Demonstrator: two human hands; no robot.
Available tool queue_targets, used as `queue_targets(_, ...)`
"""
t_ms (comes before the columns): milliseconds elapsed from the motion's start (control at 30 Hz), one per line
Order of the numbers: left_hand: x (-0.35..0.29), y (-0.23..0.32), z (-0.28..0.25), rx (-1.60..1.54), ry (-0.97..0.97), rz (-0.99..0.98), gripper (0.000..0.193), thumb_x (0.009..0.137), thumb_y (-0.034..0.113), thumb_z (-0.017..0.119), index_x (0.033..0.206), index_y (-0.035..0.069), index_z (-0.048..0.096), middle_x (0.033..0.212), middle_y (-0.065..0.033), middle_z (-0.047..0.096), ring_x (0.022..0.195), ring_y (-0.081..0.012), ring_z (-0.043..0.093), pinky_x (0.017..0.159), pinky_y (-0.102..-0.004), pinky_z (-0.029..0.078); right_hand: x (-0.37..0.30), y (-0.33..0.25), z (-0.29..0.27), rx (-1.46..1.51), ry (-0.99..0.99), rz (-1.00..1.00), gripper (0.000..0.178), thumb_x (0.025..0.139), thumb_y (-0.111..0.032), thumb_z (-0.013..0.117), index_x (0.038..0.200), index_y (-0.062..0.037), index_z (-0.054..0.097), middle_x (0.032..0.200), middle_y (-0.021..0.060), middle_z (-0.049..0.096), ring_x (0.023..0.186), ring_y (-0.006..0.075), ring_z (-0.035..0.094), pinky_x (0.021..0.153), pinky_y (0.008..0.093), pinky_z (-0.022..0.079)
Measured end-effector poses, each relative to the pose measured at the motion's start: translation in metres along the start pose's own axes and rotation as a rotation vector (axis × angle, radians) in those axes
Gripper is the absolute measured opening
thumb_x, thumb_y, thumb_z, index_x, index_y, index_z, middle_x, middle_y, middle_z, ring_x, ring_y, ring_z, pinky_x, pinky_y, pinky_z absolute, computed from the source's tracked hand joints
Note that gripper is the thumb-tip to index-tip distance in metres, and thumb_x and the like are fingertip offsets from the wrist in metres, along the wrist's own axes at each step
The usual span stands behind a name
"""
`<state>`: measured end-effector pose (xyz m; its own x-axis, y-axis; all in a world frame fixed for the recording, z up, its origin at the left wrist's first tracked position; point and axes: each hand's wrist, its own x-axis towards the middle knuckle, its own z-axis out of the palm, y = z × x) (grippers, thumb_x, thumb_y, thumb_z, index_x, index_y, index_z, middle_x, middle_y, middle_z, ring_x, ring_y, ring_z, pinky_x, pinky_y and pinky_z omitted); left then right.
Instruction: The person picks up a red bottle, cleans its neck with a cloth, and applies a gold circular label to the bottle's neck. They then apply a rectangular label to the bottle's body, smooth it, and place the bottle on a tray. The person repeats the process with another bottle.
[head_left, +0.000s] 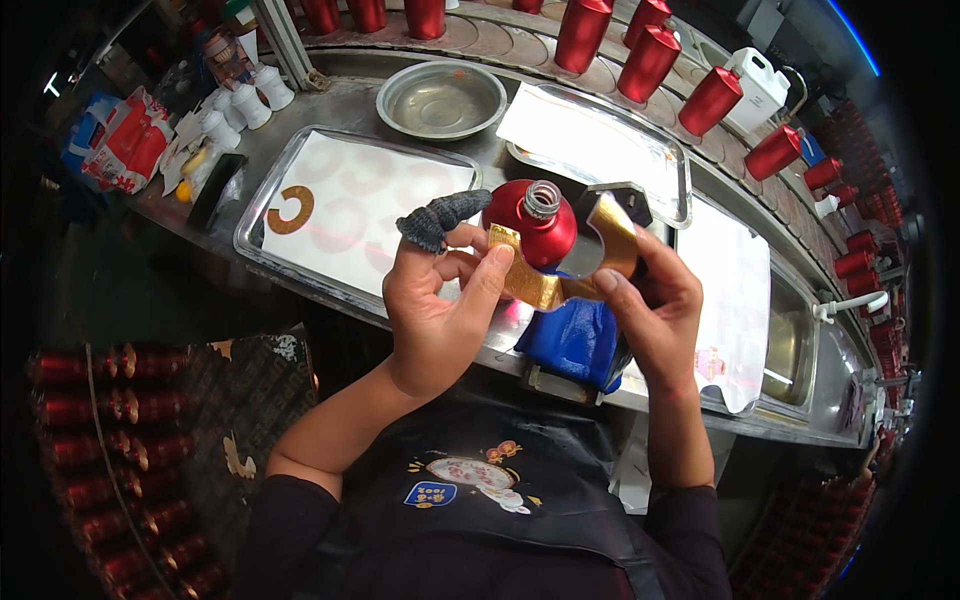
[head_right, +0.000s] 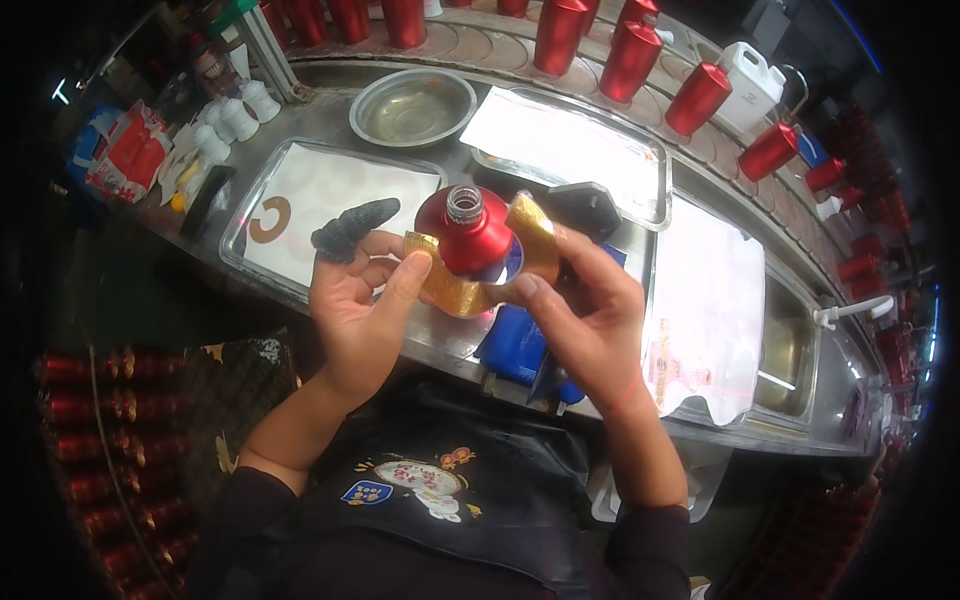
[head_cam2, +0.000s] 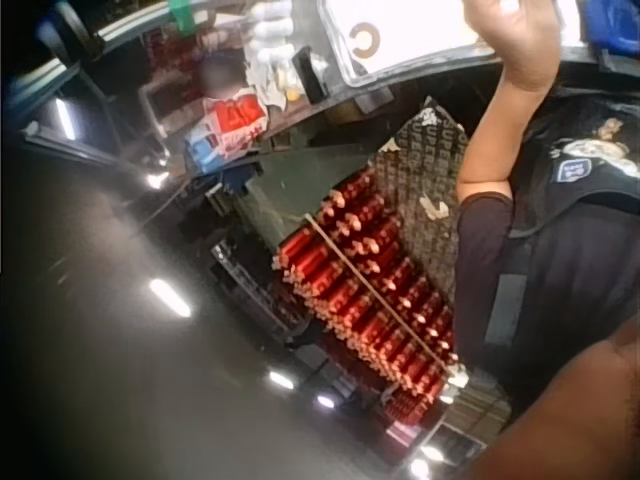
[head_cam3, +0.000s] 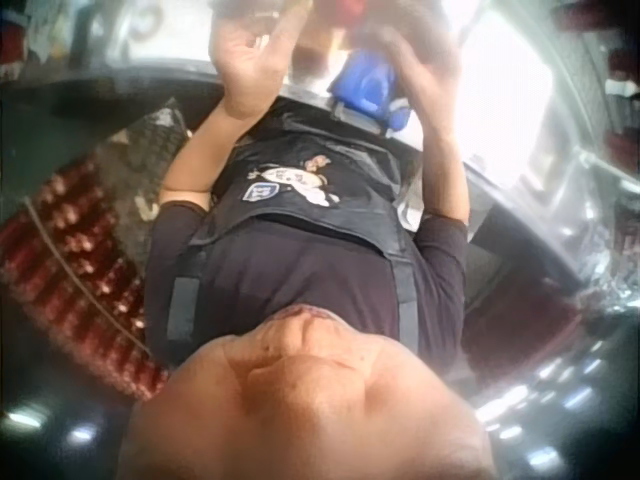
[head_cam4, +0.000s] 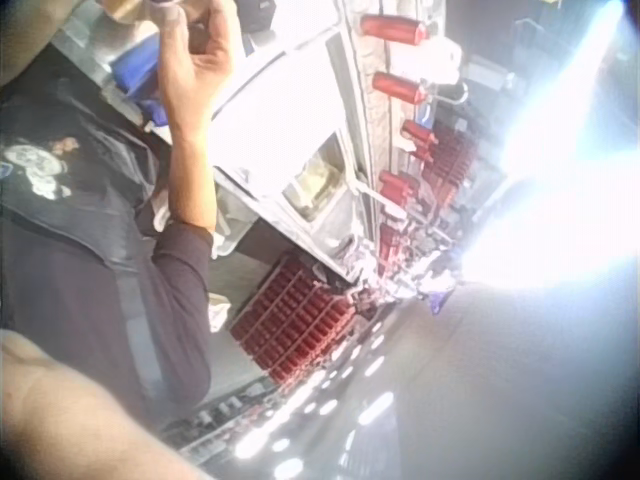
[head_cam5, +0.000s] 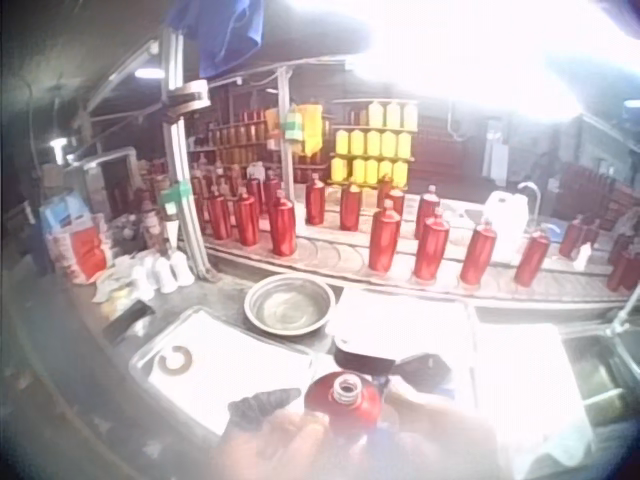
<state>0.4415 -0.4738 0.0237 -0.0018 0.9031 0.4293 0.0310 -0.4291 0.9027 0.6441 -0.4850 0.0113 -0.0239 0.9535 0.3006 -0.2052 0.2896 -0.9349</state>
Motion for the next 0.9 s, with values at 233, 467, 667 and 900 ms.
queue_targets(233,0.015,-0.022,-0.001,-0.007,0.048,-0.108,0.043,0.092,-0.003,0.068,0.131,-0.001,0.050,0.099,-0.0047,0.061,0.069,-0.0022,0.059,0.062,-0.0176,0.046,0.065,0.008,-0.017,-0.011,-0.198,0.145,0.067,0.088,-0.003,0.072,0.149,0.0033,0.045,0.131,0.0129,0.063,0.114,0.0157,0.064,0.098,0.0309,0.052)
queue_targets(467,0.023,-0.037,-0.017,-0.050,0.140,-0.259,0.050,0.094,0.006,0.067,0.138,-0.001,0.046,0.116,-0.0094,0.060,0.099,-0.0115,0.063,0.090,-0.0290,0.049,0.050,0.024,0.004,0.176,0.093,0.203,0.062,0.094,-0.021,0.061,0.150,0.0013,0.044,0.073,-0.0048,0.054,0.053,0.0029,0.042,0.047,0.0186,0.034)
queue_targets(667,0.021,-0.042,-0.011,-0.260,-0.202,-0.249,0.061,0.091,0.006,0.068,0.146,0.001,0.041,0.145,-0.0144,0.049,0.135,-0.0237,0.048,0.115,-0.0387,0.035,0.032,0.043,0.024,0.168,0.059,-0.014,0.083,0.087,-0.001,0.074,0.156,0.0036,0.028,0.151,0.0187,0.042,0.127,0.0248,0.056,0.098,0.0329,0.055)
queue_targets(900,0.025,-0.040,-0.011,-0.387,-0.191,-0.348,0.055,0.093,0.006,0.067,0.143,0.000,0.045,0.139,-0.0158,0.055,0.129,-0.0231,0.053,0.111,-0.0379,0.041,0.034,0.040,0.022,0.139,0.110,0.051,0.083,0.087,-0.003,0.074,0.156,0.0036,0.028,0.149,0.0196,0.044,0.126,0.0231,0.056,0.099,0.0328,0.054)
